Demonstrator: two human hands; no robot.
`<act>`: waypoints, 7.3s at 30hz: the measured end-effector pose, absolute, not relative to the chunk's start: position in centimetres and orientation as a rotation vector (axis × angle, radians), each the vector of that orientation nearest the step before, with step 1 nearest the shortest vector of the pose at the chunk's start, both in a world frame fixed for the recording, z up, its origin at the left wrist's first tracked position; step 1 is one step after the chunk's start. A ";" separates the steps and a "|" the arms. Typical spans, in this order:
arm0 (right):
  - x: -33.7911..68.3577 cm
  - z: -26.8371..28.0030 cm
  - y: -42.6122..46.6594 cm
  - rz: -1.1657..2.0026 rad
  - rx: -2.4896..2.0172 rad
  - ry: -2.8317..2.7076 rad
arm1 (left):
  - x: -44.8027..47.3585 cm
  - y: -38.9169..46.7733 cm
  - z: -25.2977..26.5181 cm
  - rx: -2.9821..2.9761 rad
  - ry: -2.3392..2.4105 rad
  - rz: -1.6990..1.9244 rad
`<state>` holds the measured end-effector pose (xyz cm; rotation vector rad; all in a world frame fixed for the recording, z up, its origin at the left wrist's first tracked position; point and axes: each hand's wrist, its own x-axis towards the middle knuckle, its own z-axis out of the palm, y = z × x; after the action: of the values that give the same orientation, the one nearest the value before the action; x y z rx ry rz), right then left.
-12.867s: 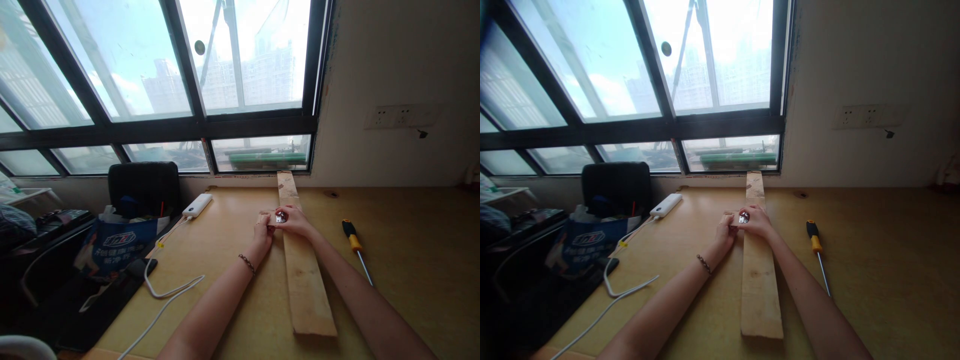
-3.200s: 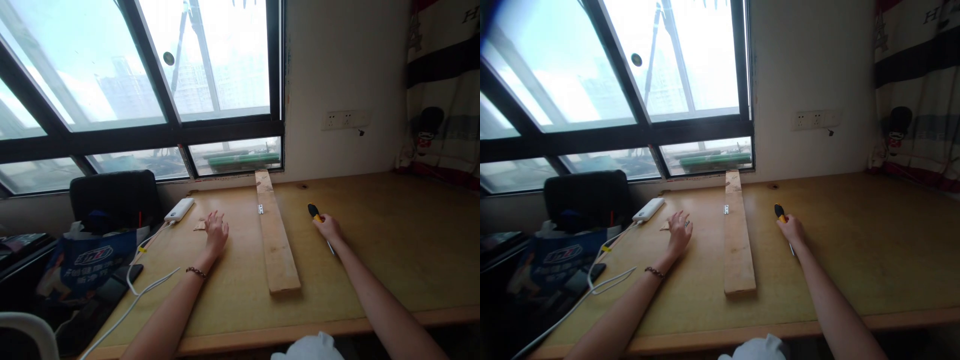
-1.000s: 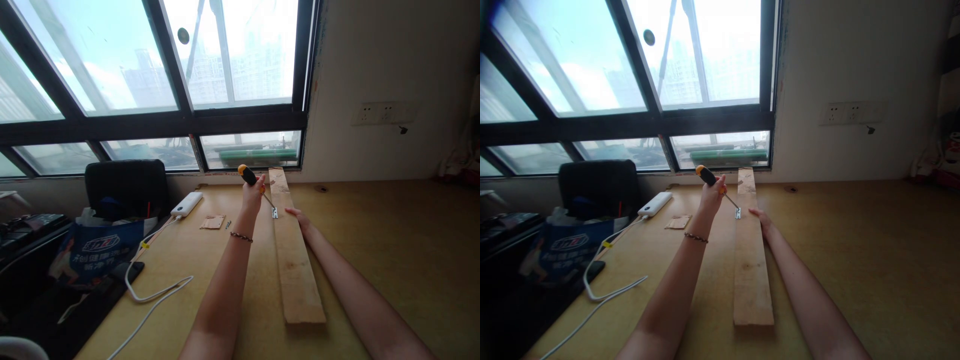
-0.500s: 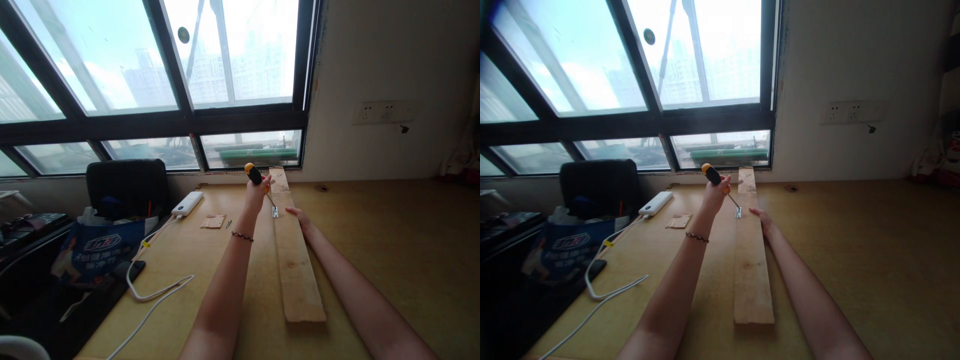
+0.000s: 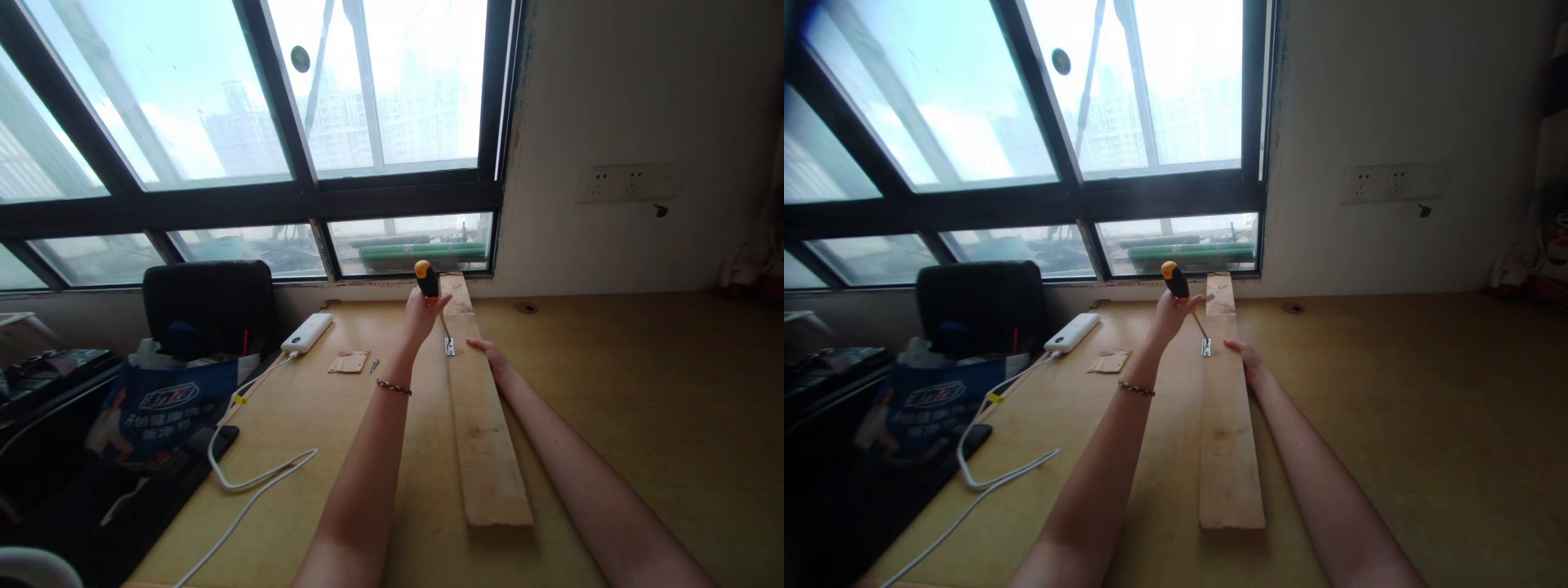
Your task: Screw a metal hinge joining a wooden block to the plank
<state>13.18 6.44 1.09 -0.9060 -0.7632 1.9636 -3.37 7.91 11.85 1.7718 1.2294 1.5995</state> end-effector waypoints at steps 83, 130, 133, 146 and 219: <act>13.3 0.9 6.6 2.007 -0.897 -0.735 | -4.6 6.8 13.8 1.240 0.969 1.677; 13.9 0.7 6.9 2.099 -0.910 -0.748 | -5.7 3.4 16.1 1.467 0.959 1.094; 14.1 0.7 7.0 2.105 -0.915 -0.749 | -5.2 3.3 16.1 1.462 0.960 1.101; 14.2 0.7 7.2 2.094 -0.966 -0.757 | -4.6 3.4 15.9 1.467 0.963 1.131; 14.1 0.9 6.8 2.067 -0.932 -0.786 | -4.9 5.9 13.8 1.471 1.238 1.522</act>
<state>14.06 6.75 0.92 -0.9323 -0.7862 2.0673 -4.95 5.86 13.81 1.4706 1.2382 1.5218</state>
